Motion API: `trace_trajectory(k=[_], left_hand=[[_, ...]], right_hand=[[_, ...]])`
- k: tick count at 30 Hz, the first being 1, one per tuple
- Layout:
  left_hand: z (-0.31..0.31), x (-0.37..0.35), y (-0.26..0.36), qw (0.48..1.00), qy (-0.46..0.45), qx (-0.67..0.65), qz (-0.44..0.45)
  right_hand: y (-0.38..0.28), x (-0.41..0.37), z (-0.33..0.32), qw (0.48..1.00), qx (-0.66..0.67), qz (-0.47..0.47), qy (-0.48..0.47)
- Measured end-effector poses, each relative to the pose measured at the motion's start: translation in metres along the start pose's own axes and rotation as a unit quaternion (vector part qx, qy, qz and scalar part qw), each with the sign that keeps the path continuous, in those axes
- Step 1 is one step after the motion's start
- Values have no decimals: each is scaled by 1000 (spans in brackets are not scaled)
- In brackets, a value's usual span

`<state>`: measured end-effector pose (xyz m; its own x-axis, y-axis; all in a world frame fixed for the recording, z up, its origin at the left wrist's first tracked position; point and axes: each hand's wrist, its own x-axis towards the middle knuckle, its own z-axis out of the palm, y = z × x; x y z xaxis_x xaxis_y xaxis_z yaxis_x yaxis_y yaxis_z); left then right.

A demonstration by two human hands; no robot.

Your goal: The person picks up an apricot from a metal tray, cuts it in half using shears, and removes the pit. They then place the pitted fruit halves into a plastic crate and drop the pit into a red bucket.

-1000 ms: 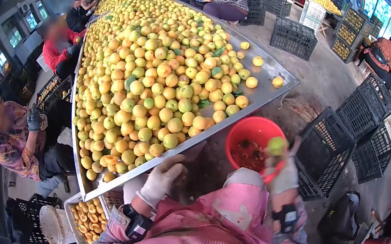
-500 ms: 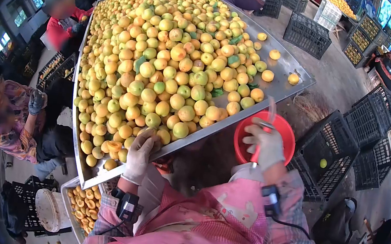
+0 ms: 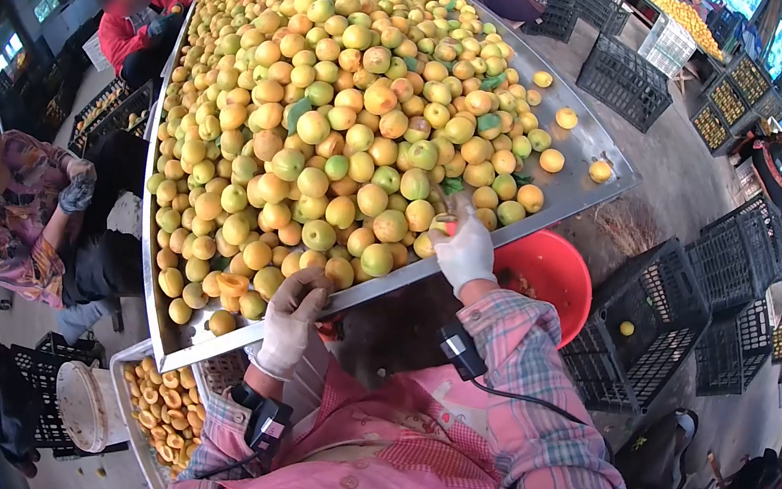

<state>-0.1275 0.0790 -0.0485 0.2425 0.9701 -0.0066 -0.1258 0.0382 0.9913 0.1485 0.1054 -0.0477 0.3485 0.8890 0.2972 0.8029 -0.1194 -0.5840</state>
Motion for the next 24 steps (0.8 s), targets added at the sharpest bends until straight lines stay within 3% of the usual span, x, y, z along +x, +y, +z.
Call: trace_trajectory(k=[1, 2, 7, 10, 12, 16, 20, 22, 24], left_hand=[[-1, 0, 0, 1000, -2, -8, -1], [-2, 1, 0, 1000, -5, -18, -1], [-3, 0, -1, 1000, 5, -23, -1], [-2, -1, 5, 998, 23, -55, -15], [-3, -2, 4, 999, 24, -31, -20], [-2, -2, 5, 997, 23, -75, -18], [-2, -2, 4, 999, 20, -42, -16], [-2, -2, 4, 999, 16, -30, -13], [-3, -1, 2, 999, 15, -48, -13]], right_hand=[[0, -1, -6, 978, 182, 99, -35], [-1, 0, -11, 912, 356, 193, -68], [-1, -11, -19, 893, 388, 227, -40], [3, 1, -23, 901, 366, 234, 7], [6, 9, -27, 927, 319, 191, 53], [14, 14, -36, 917, 319, 239, 35], [-6, 18, -48, 959, 122, 222, -131], [8, 23, -35, 965, 97, 199, -142], [10, 34, -29, 972, -57, 106, -201]])
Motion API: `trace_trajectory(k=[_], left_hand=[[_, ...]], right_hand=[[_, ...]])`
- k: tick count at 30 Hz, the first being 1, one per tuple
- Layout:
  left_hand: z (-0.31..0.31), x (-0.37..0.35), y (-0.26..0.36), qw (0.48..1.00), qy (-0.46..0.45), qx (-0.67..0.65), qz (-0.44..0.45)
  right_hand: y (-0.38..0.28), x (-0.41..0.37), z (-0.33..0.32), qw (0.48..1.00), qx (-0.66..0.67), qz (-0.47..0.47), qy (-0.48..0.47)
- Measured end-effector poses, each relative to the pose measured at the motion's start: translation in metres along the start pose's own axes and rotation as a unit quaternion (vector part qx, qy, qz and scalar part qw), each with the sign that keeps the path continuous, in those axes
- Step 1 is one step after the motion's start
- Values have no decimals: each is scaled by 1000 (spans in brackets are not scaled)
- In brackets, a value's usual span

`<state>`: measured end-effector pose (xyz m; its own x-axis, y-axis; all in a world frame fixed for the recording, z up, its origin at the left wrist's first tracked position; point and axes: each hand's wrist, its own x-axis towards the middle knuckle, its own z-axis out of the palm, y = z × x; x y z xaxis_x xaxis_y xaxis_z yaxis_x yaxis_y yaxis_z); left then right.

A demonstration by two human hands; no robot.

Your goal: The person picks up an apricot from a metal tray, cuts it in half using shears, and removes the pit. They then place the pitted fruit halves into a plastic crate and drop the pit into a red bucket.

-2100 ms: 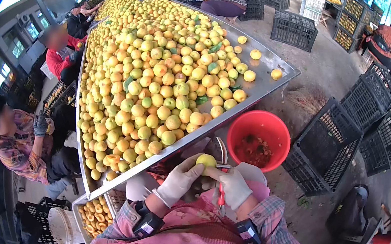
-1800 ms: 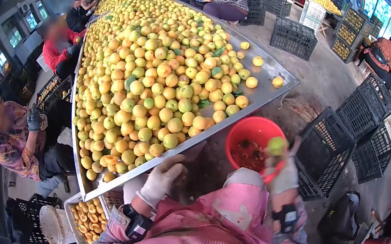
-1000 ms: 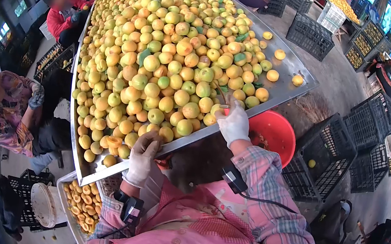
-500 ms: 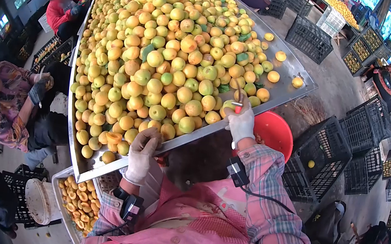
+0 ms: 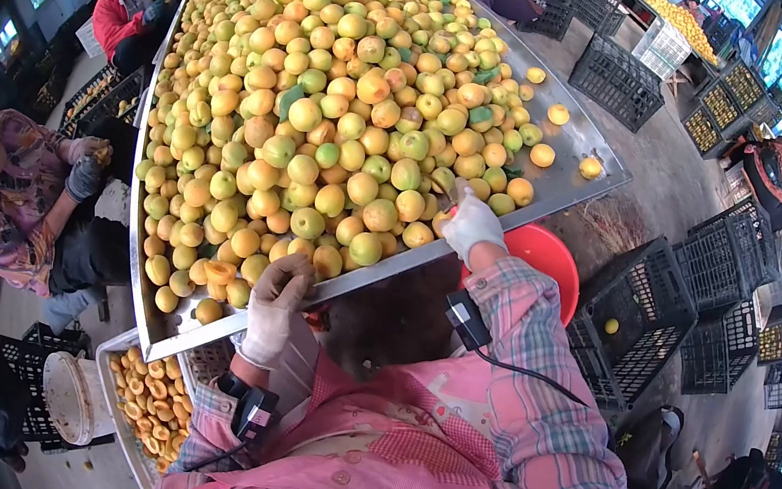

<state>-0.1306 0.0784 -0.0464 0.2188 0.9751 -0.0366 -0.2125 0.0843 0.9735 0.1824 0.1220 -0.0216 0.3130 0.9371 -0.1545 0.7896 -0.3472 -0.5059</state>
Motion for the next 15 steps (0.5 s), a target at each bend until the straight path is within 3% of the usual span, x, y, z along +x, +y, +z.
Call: trace_trajectory(k=[5, 9, 11, 15], left_hand=[[3, 0, 0, 1000, 9, -4, 3], [1, 1, -3, 1000, 10, 10, 12], [-1, 2, -3, 1000, 6, 13, 14], [0, 1, -4, 999, 6, 28, 22]], right_hand=[[-11, 15, 3, 989, -136, 48, -37], [-2, 5, 9, 991, -127, 35, 1], [-1, -6, 6, 997, -7, 15, 76], [4, 0, 12, 993, -107, -11, 40]])
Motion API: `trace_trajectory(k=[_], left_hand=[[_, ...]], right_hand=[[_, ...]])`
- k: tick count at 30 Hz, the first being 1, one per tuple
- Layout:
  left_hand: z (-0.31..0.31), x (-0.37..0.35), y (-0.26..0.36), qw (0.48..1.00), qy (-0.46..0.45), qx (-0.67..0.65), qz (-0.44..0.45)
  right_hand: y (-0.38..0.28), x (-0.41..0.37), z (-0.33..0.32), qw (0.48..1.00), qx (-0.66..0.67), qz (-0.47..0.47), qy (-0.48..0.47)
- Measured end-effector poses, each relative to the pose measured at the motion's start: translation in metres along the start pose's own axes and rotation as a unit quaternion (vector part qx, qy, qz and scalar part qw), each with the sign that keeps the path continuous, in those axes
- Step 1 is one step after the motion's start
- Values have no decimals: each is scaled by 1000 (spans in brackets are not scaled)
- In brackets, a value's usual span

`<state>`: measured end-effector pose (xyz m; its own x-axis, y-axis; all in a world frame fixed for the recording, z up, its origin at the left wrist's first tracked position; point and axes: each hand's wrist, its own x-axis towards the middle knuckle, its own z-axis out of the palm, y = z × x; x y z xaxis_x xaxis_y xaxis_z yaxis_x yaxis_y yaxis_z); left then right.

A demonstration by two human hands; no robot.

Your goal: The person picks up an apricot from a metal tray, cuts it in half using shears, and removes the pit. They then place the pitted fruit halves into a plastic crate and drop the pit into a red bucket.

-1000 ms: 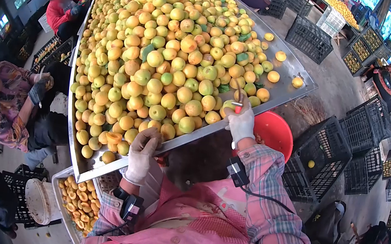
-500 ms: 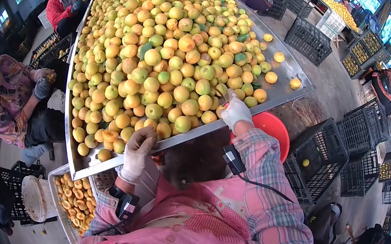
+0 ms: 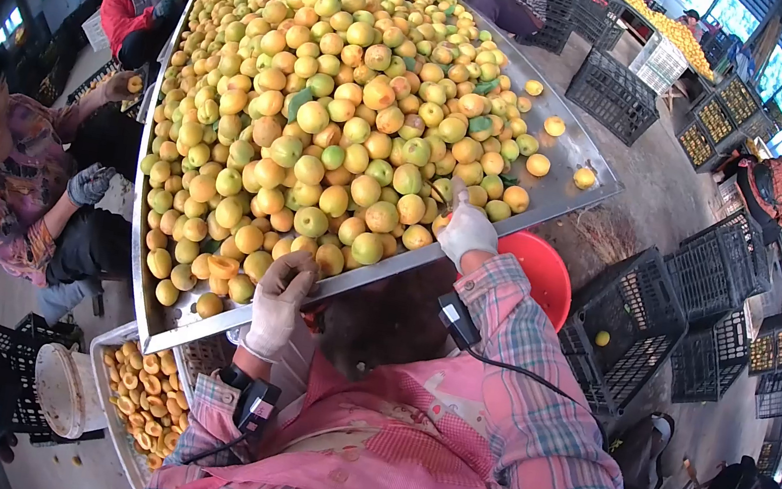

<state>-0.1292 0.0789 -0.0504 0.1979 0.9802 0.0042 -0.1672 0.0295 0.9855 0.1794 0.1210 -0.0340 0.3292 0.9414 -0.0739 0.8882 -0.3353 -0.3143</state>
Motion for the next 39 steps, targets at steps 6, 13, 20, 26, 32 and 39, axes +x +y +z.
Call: trace_trajectory(k=[6, 13, 20, 26, 32, 39], left_hand=[[0, 0, -3, 1000, 4, -25, 12], [1, 0, -1, 1000, 5, -8, 10], [1, 0, -3, 1000, 5, -17, 7], [0, 2, -8, 1000, 5, -18, 12], [1, 1, -3, 1000, 5, -1, 13], [3, 0, -1, 1000, 12, -24, 2]], right_hand=[[-17, 4, -9, 998, -46, 41, -31], [-4, 5, -2, 1000, -8, 13, -13], [-11, 15, -10, 994, -53, 37, -87], [84, 63, 79, 966, -106, -218, 87], [15, 14, 4, 998, 45, -43, -31], [-3, 15, -16, 994, 18, -16, -105]])
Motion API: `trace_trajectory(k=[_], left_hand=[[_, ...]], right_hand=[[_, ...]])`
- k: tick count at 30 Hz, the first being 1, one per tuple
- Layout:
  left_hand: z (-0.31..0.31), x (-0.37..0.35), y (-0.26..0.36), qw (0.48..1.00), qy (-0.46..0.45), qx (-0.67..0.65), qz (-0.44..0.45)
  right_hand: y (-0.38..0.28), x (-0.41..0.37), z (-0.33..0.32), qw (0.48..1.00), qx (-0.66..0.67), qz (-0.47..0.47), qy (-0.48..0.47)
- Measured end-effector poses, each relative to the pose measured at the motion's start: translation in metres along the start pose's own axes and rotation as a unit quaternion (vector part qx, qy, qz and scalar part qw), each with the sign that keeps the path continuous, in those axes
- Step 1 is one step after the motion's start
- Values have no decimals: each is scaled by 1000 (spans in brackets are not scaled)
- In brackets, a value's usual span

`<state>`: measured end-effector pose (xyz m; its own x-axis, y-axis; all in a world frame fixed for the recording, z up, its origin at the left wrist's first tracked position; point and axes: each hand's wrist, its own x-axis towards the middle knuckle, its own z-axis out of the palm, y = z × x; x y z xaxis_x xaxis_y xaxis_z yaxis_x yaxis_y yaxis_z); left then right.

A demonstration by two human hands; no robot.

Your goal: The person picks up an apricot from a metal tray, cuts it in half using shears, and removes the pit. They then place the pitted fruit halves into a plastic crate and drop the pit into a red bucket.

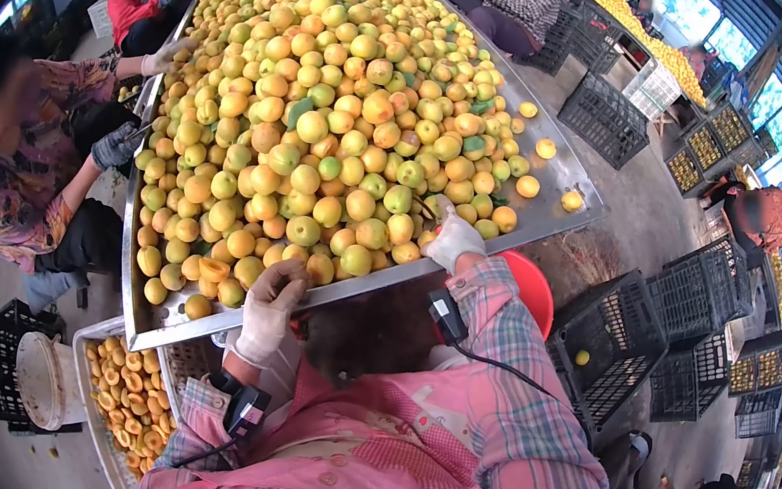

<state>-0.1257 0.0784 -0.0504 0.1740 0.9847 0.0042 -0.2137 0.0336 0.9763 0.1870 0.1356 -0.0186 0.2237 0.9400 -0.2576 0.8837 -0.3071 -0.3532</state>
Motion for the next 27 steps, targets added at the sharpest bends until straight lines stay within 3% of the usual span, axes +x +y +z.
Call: trace_trajectory(k=[4, 6, 7, 8, 11, 12, 14, 18, 20, 22, 23, 24, 26, 27], left_hand=[[-1, 0, -2, 1000, 0, 5, 10], [-2, 0, 0, 1000, -8, 11, 3], [-2, 1, 1, 1000, -9, 12, 4], [-2, 1, 3, 1000, -4, -2, -11], [6, -2, 9, 1000, -12, -7, 0], [13, -6, 11, 999, -27, 0, 27], [31, -17, 22, 996, -92, -11, -15], [61, -35, 34, 974, -205, -80, -45], [65, -40, 38, 972, -208, -94, -55], [63, -42, 43, 976, -205, -19, -73], [64, -42, 40, 980, -195, -1, -22], [63, -43, 41, 980, -200, 2, -24], [58, -44, 44, 968, -232, 95, 14], [57, -44, 49, 965, -229, 129, 9]], right_hand=[[39, 13, 38, 984, 106, -90, 109], [41, -4, 38, 922, 221, -184, 259], [8, -44, 9, 906, 393, -58, 144], [-6, -62, 3, 906, 395, -58, 144], [-28, -98, 6, 835, 542, 9, 93], [-30, -109, 12, 807, 585, -14, 76], [-42, -130, 19, 777, 627, -28, 45], [-73, -170, 20, 742, 663, -99, 17], [-75, -179, 20, 750, 651, -113, 13], [-72, -181, 25, 635, 765, -101, -36], [-70, -186, 24, 657, 749, -77, -31], [-72, -186, 25, 655, 752, -75, -27], [-75, -189, 27, 722, 687, -83, 9], [-77, -193, 22, 720, 689, -87, 0]])
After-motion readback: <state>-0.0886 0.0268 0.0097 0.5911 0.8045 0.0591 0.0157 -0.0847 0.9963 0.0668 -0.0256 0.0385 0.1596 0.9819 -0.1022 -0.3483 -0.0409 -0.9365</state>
